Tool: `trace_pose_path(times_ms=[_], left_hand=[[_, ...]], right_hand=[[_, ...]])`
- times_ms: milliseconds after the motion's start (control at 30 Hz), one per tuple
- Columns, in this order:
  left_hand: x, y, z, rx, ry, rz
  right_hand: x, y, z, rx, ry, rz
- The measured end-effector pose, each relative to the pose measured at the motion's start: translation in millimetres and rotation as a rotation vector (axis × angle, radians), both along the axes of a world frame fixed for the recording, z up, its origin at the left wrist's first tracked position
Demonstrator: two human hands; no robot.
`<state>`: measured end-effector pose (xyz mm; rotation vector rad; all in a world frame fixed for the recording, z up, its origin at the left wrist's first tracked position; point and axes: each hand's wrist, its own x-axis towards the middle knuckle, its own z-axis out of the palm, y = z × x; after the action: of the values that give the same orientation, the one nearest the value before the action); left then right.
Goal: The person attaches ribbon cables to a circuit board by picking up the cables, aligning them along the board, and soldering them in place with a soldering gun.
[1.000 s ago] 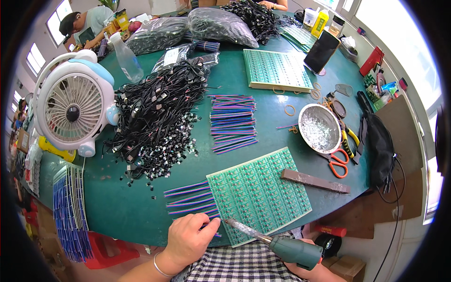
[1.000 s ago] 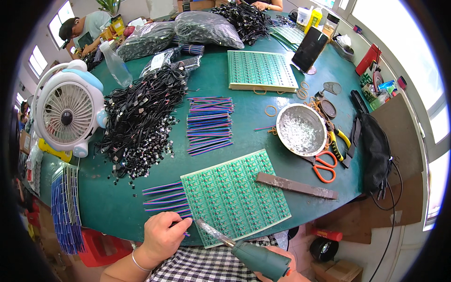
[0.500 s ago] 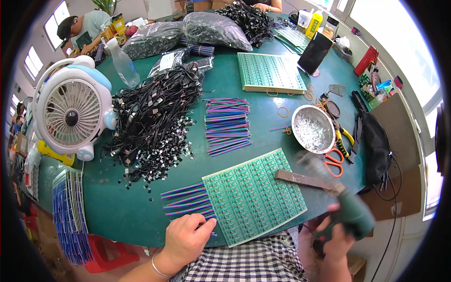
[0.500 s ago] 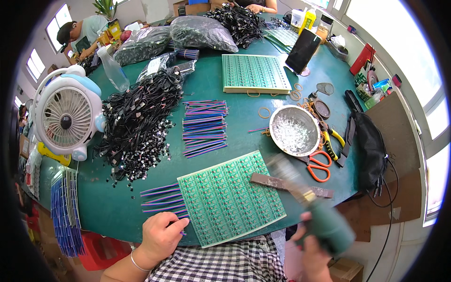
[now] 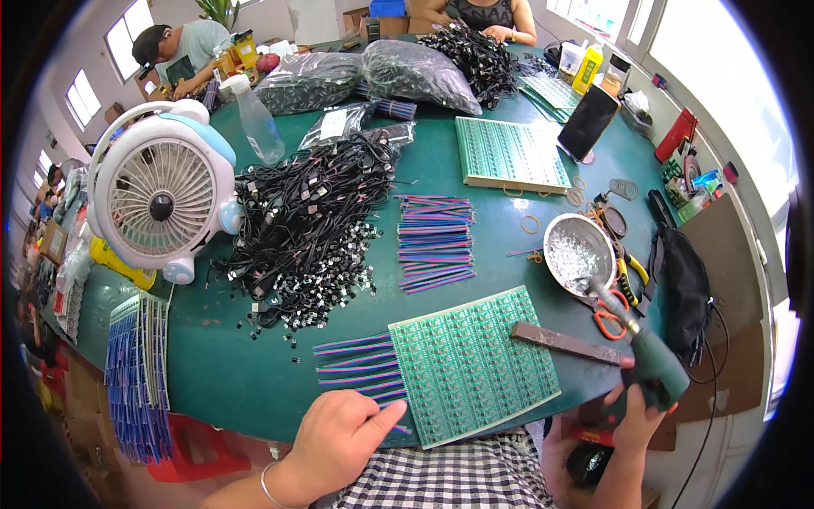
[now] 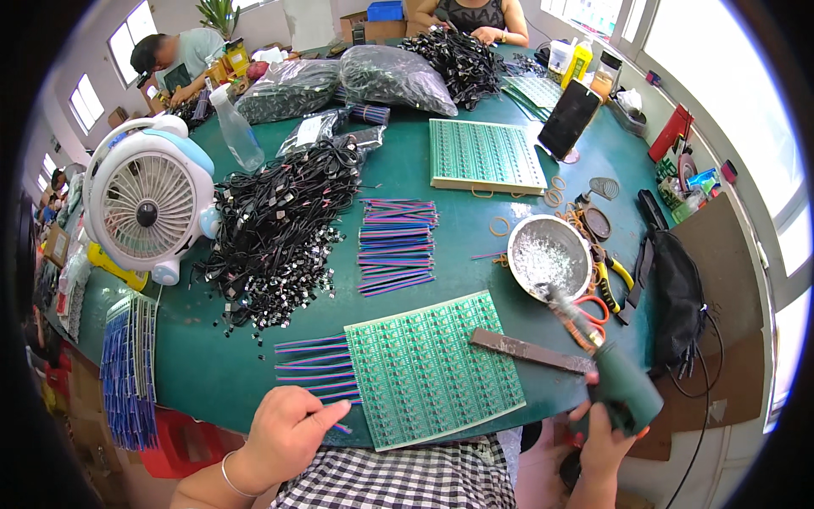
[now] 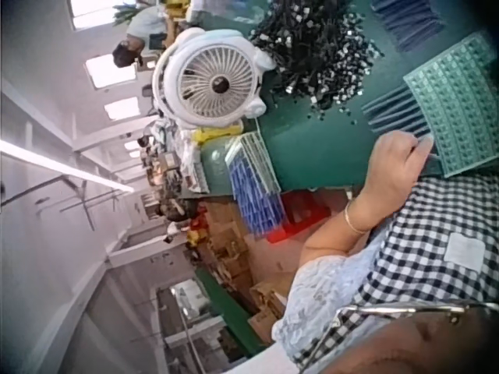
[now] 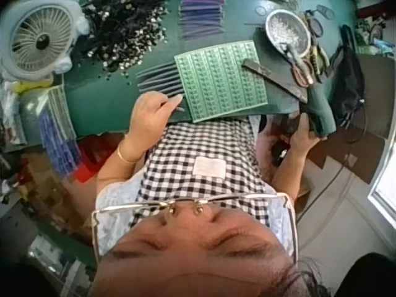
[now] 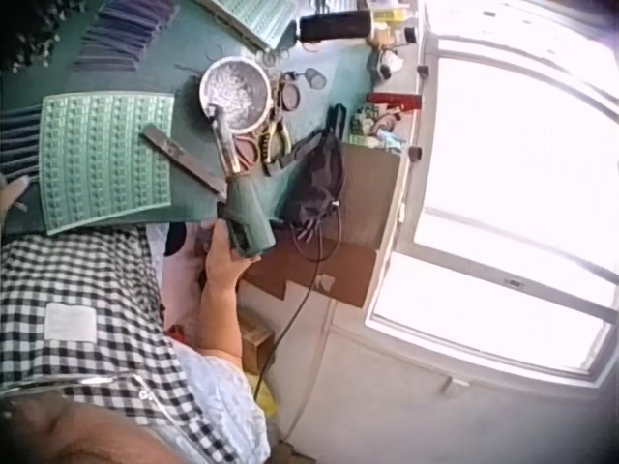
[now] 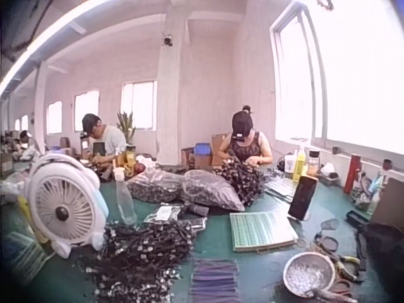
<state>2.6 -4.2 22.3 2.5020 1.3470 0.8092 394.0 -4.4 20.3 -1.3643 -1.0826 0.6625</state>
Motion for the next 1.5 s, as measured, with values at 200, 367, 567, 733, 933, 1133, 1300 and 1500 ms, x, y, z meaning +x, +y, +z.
trace_pose_path(times_ms=[200,367,567,733,933,1133,1300,1500], left_hand=[[7.6,-4.5,-9.5,-0.095,0.049,-0.012],[11.3,-7.2,-31.0,-0.130,-0.057,0.055],[13.4,-8.0,-38.4,-0.039,-0.069,0.064],[12.8,-4.4,-41.4,-0.016,-0.035,0.081],[12.6,-4.2,-45.0,-0.016,-0.083,0.080],[13.2,-2.1,-45.5,-0.032,-0.078,0.090],[13.3,-1.6,-44.6,-0.031,-0.074,0.088],[13.3,-1.4,-42.0,-0.046,-0.056,0.083]], right_hand=[[-31.3,-52.9,-6.0,-0.382,0.635,0.412],[-36.4,-81.2,-11.7,-0.666,0.602,0.434],[-35.5,-77.2,-38.6,-0.170,-0.392,0.710],[-54.8,-75.7,-48.3,-0.222,-0.256,0.671],[-60.0,-73.0,-45.0,-0.252,-0.288,0.627],[-65.4,-68.2,-33.4,-0.278,-0.354,0.643],[-67.8,-65.4,-32.0,-0.264,-0.289,0.654],[-57.1,-64.9,-44.5,-0.254,-0.355,0.750]])
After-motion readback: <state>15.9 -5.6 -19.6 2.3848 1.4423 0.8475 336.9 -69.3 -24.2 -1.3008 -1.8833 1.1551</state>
